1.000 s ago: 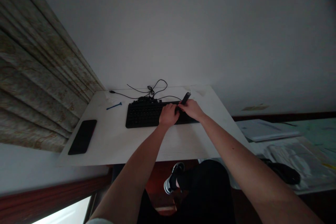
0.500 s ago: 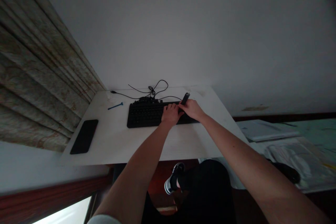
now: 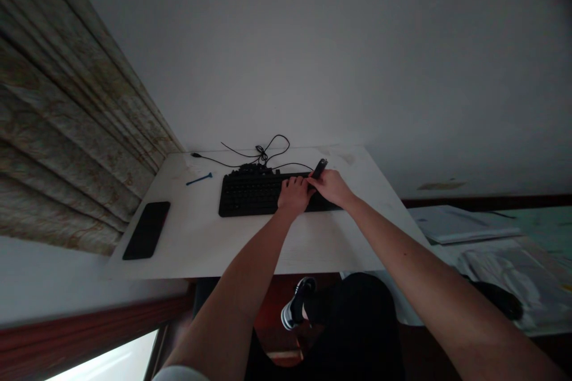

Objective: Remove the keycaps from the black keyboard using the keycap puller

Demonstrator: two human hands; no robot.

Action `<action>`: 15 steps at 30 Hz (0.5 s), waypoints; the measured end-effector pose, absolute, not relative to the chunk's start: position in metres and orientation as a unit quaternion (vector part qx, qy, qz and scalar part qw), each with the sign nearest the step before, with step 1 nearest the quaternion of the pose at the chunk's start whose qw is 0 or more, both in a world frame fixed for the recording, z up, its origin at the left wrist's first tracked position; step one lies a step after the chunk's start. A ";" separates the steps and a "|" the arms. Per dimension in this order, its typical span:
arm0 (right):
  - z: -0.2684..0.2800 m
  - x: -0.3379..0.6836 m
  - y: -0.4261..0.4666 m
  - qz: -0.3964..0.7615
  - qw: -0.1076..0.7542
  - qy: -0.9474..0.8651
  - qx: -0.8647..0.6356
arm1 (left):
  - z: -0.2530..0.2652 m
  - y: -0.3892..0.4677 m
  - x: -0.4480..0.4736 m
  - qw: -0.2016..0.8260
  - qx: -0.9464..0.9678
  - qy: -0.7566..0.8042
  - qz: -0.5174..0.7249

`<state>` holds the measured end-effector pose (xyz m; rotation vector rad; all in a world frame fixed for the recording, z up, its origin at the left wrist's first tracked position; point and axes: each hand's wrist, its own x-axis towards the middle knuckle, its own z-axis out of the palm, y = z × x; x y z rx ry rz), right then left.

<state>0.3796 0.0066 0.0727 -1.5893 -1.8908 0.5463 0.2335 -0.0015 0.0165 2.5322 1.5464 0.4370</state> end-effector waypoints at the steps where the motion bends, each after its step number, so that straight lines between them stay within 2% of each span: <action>1: 0.079 0.381 0.010 0.210 0.316 -0.706 -0.598 | 0.017 -0.001 0.234 0.075 0.841 0.516 0.147; 8: 0.117 0.387 0.041 0.275 0.348 -0.645 -0.622 | 0.021 0.000 0.229 0.114 0.831 0.514 0.180; 12: 0.091 0.402 0.032 0.358 0.479 -0.512 -0.616 | 0.023 0.003 0.225 0.159 0.801 0.537 0.213; 15: 0.058 0.424 0.014 0.331 0.568 -0.415 -0.629 | 0.022 0.004 0.223 0.180 0.783 0.545 0.239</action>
